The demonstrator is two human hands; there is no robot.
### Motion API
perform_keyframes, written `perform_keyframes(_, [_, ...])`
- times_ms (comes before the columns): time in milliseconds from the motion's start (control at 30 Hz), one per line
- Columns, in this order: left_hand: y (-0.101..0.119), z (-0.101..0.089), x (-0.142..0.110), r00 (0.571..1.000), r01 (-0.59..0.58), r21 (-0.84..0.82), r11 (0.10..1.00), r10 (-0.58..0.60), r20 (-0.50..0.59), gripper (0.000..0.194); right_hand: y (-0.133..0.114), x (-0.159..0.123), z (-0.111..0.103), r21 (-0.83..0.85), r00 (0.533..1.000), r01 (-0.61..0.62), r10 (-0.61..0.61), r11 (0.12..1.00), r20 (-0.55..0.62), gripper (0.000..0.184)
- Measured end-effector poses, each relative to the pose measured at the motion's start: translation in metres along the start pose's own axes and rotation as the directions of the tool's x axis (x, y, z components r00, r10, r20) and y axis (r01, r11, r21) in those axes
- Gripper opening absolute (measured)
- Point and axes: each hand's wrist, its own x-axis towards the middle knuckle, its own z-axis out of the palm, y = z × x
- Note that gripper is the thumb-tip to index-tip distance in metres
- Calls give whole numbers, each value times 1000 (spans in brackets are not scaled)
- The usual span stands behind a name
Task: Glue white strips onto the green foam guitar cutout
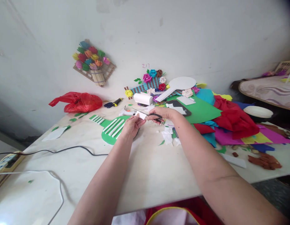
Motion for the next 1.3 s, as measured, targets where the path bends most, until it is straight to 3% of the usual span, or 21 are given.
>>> perform_keyframes(400, [-6,8,2,999,32,9,999,-31,-8,8,15,1,-6,-6,999,41,-41,999,-31,38])
perform_keyframes(767, [-16,19,6,989,138,-34,990,-140,-47,10,12,-14,-15,-50,998,10,-13,999,-57,40])
perform_keyframes(967, [-19,20,7,978,190,-39,981,-193,-81,12,23,-11,-18,-79,998,13,-17,997,-54,41])
perform_keyframes(1200, [-23,11,4,994,86,69,994,-91,65,13,34,-10,-23,29,995,-63,65,998,-74,41])
perform_keyframes(1300, [-23,6,2,995,26,88,996,-35,96,13,34,-10,-23,103,988,0,15,995,-152,36])
